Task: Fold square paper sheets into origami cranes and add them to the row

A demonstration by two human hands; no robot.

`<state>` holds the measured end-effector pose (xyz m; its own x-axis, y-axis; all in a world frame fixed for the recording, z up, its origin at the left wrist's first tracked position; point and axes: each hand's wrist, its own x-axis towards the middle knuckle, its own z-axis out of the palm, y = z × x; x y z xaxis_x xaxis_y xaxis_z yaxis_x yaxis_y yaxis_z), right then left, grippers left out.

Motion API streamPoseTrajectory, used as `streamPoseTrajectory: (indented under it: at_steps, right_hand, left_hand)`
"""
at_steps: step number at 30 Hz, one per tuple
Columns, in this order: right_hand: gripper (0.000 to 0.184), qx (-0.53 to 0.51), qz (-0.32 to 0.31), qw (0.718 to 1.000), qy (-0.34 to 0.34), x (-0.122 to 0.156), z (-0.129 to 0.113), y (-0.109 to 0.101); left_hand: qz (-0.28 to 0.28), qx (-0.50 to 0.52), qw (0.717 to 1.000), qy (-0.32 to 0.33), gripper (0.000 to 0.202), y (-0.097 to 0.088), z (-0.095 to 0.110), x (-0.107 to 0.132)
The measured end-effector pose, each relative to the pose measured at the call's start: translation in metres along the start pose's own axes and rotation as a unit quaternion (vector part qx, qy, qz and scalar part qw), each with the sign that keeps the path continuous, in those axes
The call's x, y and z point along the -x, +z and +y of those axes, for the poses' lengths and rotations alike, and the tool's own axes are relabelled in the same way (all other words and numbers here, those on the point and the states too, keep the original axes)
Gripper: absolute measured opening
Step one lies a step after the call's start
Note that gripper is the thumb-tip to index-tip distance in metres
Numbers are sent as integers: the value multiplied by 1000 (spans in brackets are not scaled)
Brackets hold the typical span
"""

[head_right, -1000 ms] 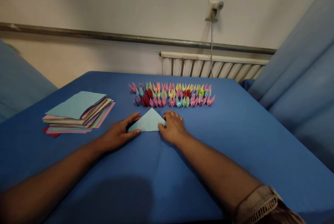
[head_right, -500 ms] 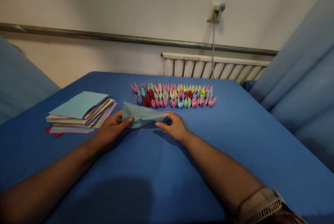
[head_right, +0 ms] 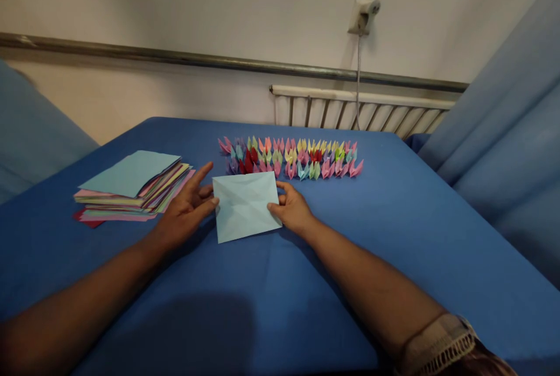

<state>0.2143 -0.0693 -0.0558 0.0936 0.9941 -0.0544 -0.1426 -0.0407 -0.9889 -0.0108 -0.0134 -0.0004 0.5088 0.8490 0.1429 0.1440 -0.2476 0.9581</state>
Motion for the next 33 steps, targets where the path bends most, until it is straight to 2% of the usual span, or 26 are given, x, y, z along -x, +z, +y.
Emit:
streamPoseTrajectory:
  at_steps: [2,4,6,8,10,12,14,17,19,21,25,28,31,33]
  right_hand:
    - [79,47,16,999,-11,-1,1,-2]
    - [82,86,32,996,-22,-2,1,-2]
    - [71,104,40,994,-19,-2,-1,-2]
    - [51,100,37,994,4,-1,-5,-1]
    - [33,83,30,995,40,1,-11,-1]
    - [25,61,34,994,79,3,-16,-1]
    - [24,46,38,992,114,4,-19,-1]
    - [25,47,42,988,143,4,-21,0]
    - [27,62,46,986,150,3,-21,0]
    - [28,80,38,983,159,2,-20,-2]
    - [38,136,-39,978,153,1,-18,-11]
    - [44,248,-59,966,47,2,-15,-19]
    - [37,380,-51,918,-99,4,-10,-24]
    - [28,427,-35,893,-135,5,-8,-23]
  left_hand:
    - [-6,-65,997,49,81,-4,0,0]
    - [-27,-168,981,91,71,-8,0,2]
    - [-81,-277,949,131,63,-9,1,4]
    - [-156,-350,909,166,72,-7,2,7]
    - [-224,-383,877,182,88,-4,2,9]
    - [-261,-401,859,182,96,-2,0,11]
    - [-271,-413,851,179,91,-2,-1,12]
    - [-268,-426,845,180,70,-4,-2,11]
    - [-266,-428,845,180,63,-5,-3,9]
    - [-249,-418,856,171,56,-6,-5,6]
    - [-169,-349,917,99,28,-4,-13,-2]
    - [-120,-295,948,25,25,-2,-15,-5]
    - [-94,-251,963,-13,29,1,-14,-7]
    - [-81,-234,968,-28,33,2,-15,-8]
